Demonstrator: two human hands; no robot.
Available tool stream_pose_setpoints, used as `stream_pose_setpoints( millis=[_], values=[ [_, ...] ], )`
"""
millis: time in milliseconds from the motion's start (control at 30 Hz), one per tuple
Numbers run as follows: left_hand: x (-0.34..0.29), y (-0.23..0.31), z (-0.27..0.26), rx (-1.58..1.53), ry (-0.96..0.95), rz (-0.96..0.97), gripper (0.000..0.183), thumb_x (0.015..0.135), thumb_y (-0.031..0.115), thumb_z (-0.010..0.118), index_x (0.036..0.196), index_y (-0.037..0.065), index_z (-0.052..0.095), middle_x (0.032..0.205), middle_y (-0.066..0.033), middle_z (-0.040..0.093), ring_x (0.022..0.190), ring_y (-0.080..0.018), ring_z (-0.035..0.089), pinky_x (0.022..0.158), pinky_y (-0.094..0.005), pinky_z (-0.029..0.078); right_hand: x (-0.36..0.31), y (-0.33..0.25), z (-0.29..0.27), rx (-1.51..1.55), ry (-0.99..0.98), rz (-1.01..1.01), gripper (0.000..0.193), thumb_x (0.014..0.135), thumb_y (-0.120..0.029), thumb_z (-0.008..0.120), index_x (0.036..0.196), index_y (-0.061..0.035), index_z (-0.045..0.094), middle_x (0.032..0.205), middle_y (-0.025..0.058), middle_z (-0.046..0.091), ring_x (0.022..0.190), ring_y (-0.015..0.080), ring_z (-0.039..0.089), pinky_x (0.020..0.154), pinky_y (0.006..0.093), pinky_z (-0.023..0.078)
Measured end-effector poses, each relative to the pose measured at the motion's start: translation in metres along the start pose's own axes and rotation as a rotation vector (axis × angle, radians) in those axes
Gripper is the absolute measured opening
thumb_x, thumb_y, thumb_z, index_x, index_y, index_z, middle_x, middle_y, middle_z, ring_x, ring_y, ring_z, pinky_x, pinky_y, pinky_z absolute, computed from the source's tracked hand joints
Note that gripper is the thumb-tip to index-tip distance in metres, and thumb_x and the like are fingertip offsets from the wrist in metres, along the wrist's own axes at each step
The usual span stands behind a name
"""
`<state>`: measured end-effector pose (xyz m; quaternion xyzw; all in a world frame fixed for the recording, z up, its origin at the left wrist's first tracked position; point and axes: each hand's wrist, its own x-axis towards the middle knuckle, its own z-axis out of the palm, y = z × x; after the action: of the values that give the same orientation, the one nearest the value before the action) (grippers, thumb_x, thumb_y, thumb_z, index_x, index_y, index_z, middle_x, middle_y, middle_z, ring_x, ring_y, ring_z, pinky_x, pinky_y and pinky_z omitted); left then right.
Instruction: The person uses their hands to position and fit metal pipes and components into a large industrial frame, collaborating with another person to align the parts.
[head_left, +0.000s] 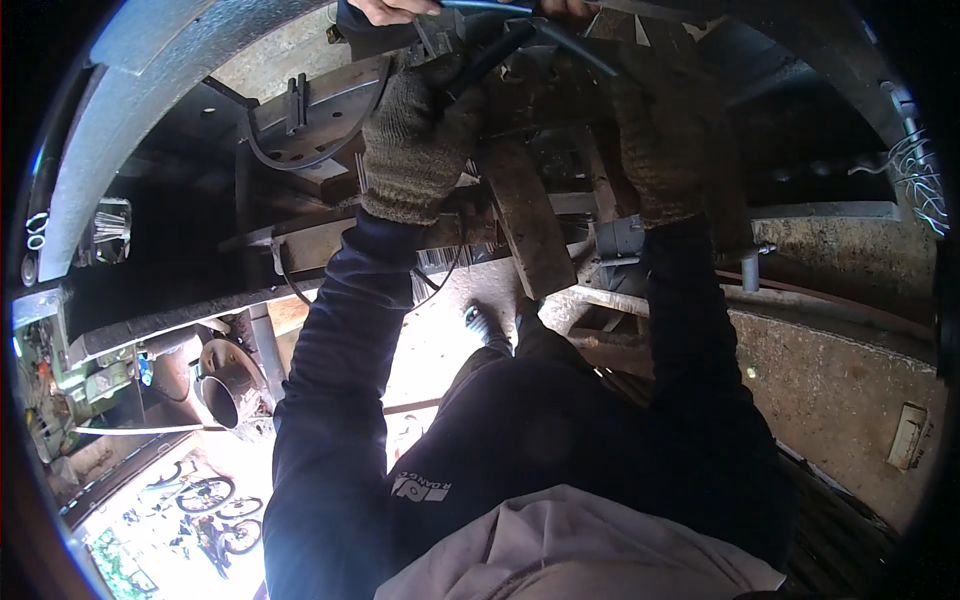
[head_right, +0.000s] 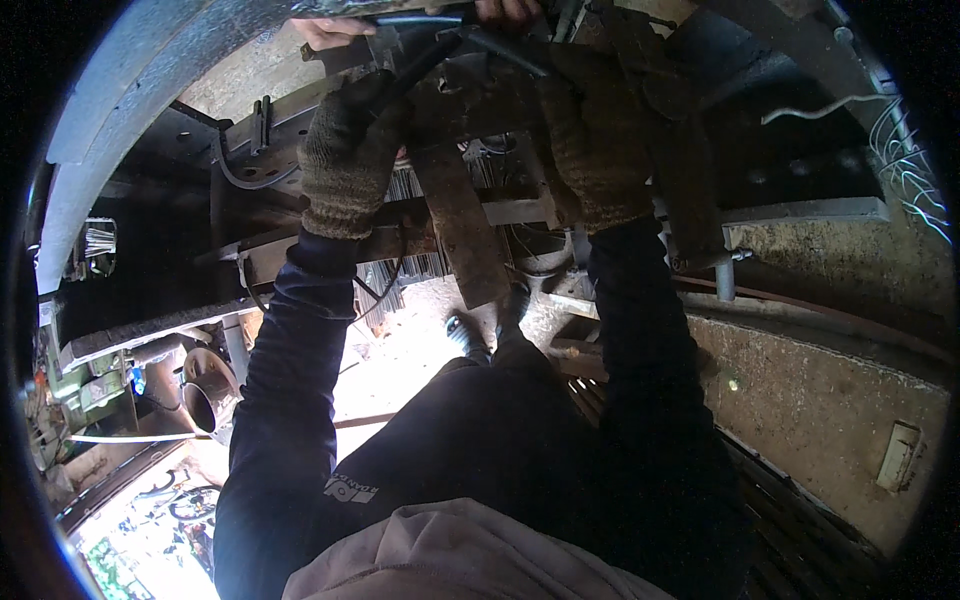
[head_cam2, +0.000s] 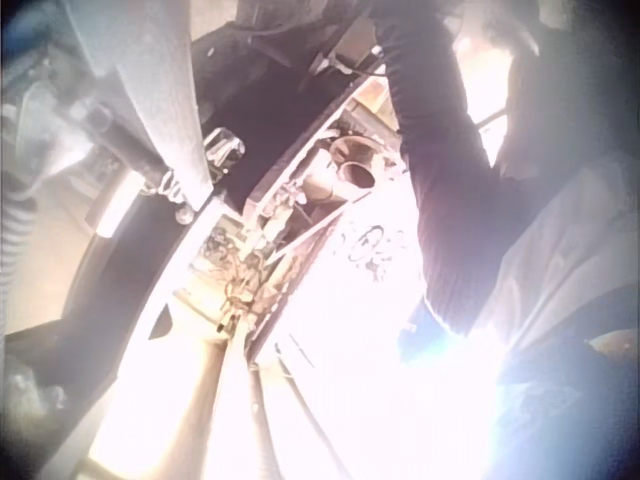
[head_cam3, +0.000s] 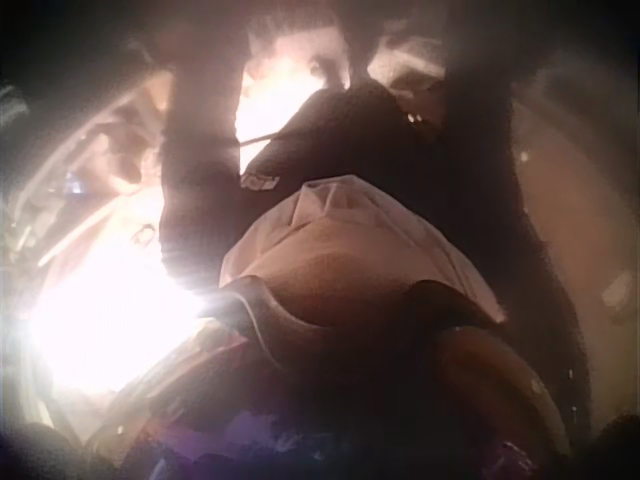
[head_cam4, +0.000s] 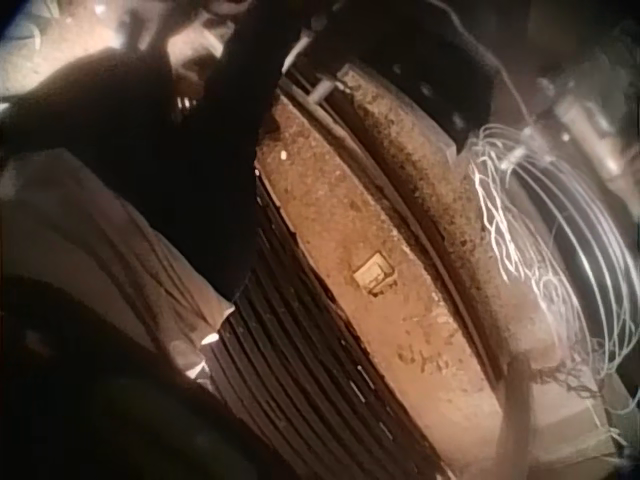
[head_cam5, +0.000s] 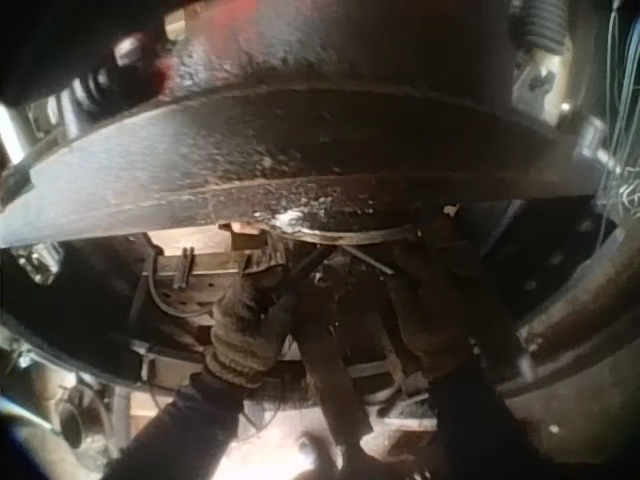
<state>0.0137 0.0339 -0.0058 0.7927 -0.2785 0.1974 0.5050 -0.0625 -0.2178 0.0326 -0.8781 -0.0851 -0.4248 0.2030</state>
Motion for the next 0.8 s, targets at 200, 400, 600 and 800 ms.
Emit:
stream_pose_setpoints(
  millis=[200, 400, 600, 800],
  values=[
    [-0.002, -0.004, 0.0, -0.097, -0.032, -0.109, 0.033, 0.096, 0.015, 0.074, 0.125, 0.002, 0.068, 0.105, -0.0119, 0.076, 0.09, -0.0151, 0.072, 0.079, -0.0317, 0.057, 0.003, -0.001, 0.001, 0.042, -0.002, 0.011, 0.028, 0.096, -0.022, 0.072, 0.117, -0.0024, 0.074, 0.111, 0.0161, 0.073, 0.099, 0.0311, 0.069, 0.091, 0.0409, 0.052],
    [-0.002, -0.004, 0.003, -0.012, -0.033, -0.091, 0.034, 0.096, 0.015, 0.074, 0.127, 0.004, 0.067, 0.104, -0.0116, 0.077, 0.089, -0.0142, 0.072, 0.079, -0.0313, 0.057, -0.004, 0.001, 0.005, 0.04, -0.019, 0.046, 0.024, 0.098, -0.017, 0.07, 0.119, -0.0065, 0.069, 0.113, 0.0131, 0.07, 0.103, 0.0272, 0.068, 0.092, 0.0386, 0.053],
    [-0.001, -0.002, 0.004, -0.048, 0.005, -0.048, 0.034, 0.095, 0.019, 0.076, 0.126, 0.006, 0.068, 0.099, -0.0105, 0.077, 0.087, -0.0158, 0.072, 0.076, -0.0328, 0.057, -0.001, 0.002, 0.002, 0.023, -0.107, 0.087, 0.031, 0.098, -0.024, 0.071, 0.124, -0.0066, 0.069, 0.119, 0.0133, 0.069, 0.106, 0.0278, 0.068, 0.095, 0.0401, 0.053],
    [-0.001, 0.004, -0.003, 0.046, -0.056, -0.117, 0.033, 0.093, 0.022, 0.078, 0.122, 0.009, 0.069, 0.095, -0.0131, 0.075, 0.085, -0.0195, 0.073, 0.074, -0.0355, 0.057, 0.0, 0.002, 0.001, -0.018, -0.171, 0.17, 0.033, 0.099, -0.026, 0.071, 0.125, -0.006, 0.07, 0.113, 0.0139, 0.071, 0.105, 0.0291, 0.069, 0.093, 0.0418, 0.054]
  ],
)
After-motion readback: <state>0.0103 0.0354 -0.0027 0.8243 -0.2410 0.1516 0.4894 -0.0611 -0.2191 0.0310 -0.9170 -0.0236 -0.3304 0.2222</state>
